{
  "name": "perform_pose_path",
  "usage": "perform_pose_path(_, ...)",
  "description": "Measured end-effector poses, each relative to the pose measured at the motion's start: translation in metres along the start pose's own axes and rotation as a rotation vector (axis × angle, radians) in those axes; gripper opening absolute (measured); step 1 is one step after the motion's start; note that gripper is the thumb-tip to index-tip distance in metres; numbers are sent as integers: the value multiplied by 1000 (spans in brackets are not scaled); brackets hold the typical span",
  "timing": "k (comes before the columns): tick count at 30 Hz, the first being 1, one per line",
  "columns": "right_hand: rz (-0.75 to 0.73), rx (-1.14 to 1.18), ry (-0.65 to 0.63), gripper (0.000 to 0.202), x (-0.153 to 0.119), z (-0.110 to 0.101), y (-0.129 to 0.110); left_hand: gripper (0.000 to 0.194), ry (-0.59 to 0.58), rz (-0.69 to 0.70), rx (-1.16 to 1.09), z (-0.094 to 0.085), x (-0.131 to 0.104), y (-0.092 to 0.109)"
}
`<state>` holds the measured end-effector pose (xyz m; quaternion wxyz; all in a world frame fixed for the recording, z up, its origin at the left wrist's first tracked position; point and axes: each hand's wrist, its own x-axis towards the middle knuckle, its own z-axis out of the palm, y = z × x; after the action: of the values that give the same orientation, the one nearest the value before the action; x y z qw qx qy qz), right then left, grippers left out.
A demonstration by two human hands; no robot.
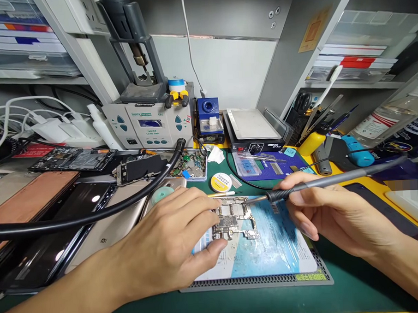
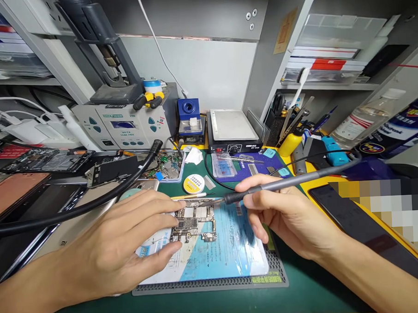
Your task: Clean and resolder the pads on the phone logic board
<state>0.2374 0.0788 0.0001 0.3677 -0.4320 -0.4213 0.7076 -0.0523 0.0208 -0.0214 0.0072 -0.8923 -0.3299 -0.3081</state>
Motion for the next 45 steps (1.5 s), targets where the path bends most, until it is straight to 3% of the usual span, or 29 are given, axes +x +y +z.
perform_pose_path(5,-84,-69,154,20,9,-2,-4,12,-9,-6,0,-1,0,1)
perform_pose_path(10,-64,-58,225,14,16,-4,-4,16,-9,1,-37,-2,-2,0)
perform_pose_path(16,-19,-44,215,19,19,-2,-3,22,9,18,-59,-3,1,3)
perform_pose_path(21,-77,-99,140,28,20,-4,-3,23,9,18,-67,-3,0,4)
perform_pose_path(34,-65,-114,150,11,33,-8,3,19,46,-11,-57,-1,2,3)
perform_pose_path(45,-51,-126,129,12,32,-8,3,24,2,-40,-56,8,-7,-2)
